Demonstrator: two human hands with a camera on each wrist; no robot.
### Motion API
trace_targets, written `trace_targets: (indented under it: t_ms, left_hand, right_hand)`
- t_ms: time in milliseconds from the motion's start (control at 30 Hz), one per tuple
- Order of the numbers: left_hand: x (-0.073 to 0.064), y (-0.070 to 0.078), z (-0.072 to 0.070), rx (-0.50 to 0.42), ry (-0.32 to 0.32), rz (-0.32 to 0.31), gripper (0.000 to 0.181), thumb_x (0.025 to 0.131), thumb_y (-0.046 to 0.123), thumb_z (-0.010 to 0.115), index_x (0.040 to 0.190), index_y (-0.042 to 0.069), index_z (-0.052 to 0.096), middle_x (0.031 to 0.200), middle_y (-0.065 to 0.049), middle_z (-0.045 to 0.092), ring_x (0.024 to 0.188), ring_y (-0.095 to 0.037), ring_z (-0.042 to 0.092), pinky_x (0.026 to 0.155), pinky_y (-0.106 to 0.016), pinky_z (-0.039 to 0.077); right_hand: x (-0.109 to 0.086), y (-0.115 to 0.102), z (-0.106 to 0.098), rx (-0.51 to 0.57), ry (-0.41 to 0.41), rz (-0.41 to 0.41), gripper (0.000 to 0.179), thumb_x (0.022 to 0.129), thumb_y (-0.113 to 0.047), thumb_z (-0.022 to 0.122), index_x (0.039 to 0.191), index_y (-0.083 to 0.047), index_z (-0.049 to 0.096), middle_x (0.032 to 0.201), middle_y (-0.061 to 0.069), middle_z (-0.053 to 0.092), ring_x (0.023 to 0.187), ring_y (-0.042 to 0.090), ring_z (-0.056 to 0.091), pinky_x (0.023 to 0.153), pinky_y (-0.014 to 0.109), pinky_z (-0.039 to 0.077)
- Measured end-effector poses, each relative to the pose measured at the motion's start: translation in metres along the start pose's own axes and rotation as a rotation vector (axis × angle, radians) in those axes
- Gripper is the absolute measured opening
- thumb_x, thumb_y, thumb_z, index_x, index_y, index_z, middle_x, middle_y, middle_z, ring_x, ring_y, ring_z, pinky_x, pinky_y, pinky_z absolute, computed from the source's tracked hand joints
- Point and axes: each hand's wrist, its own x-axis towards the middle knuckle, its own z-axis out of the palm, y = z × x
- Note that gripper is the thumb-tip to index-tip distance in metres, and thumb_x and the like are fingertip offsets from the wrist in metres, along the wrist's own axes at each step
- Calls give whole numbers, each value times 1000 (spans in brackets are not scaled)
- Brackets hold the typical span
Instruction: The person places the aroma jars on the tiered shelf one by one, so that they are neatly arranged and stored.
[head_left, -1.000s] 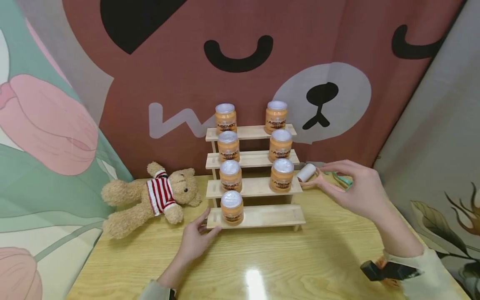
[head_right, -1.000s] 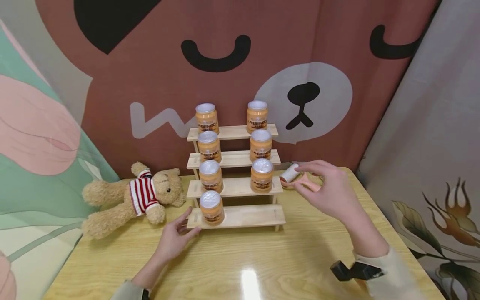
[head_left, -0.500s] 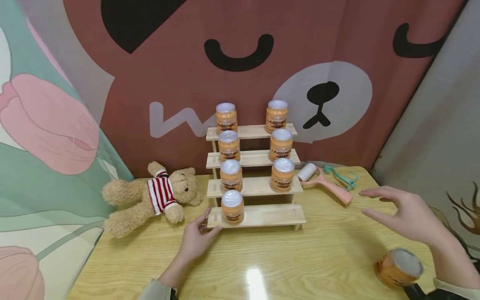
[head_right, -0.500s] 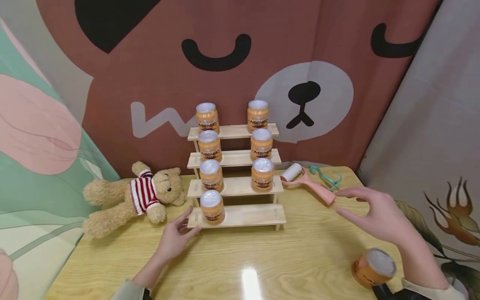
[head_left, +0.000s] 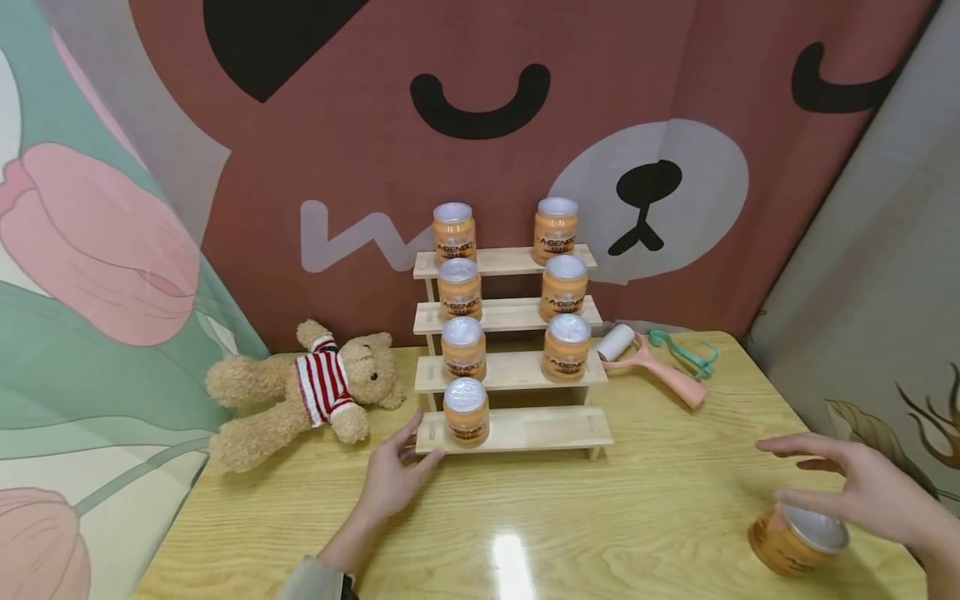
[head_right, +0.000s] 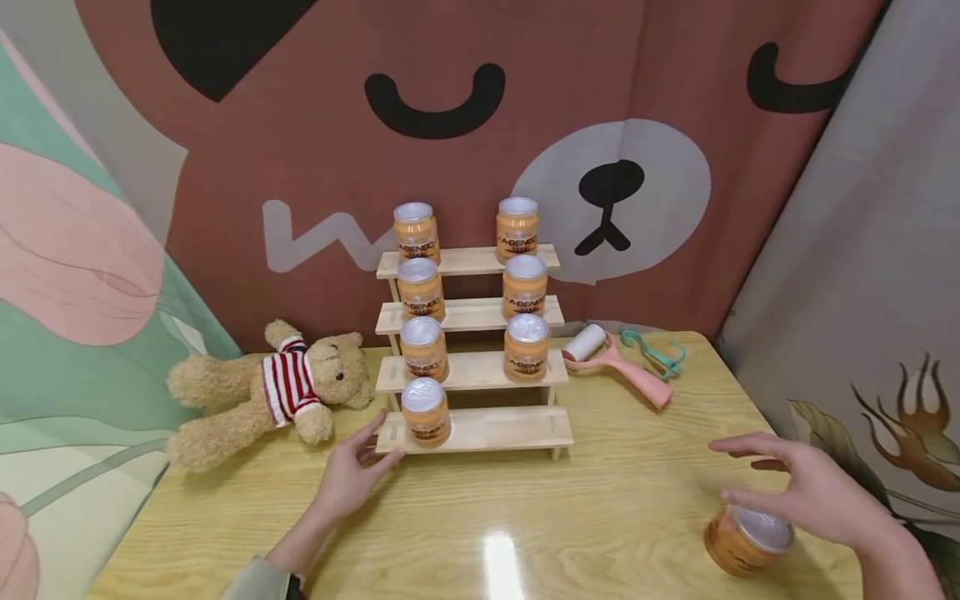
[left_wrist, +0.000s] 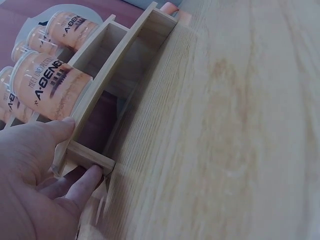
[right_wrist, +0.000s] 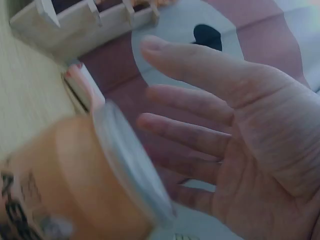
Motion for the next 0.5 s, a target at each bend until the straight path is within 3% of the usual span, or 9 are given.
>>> trace_targets:
  t_ms: [200, 500]
  left_hand:
    - [-1, 0, 0, 15, 5, 18, 75, 93, 14, 85, 157, 0, 49, 130, -23, 73, 118, -33, 73, 100, -36, 62]
    - [0, -1, 1, 26, 8, 20, 76, 93, 14, 85, 157, 0, 48, 131, -24, 73, 118, -34, 73, 100, -36, 62]
  right_hand:
    - [-14, 23, -1, 114, -209, -36, 57, 87, -8, 87, 141, -13, 67, 139, -40, 55, 119, -24, 50, 74, 15, 54]
    - [-28, 33, -3, 211, -344, -52, 64, 91, -4, 82, 150, -10, 59, 144, -38, 53, 125, -23, 47, 74, 15, 51]
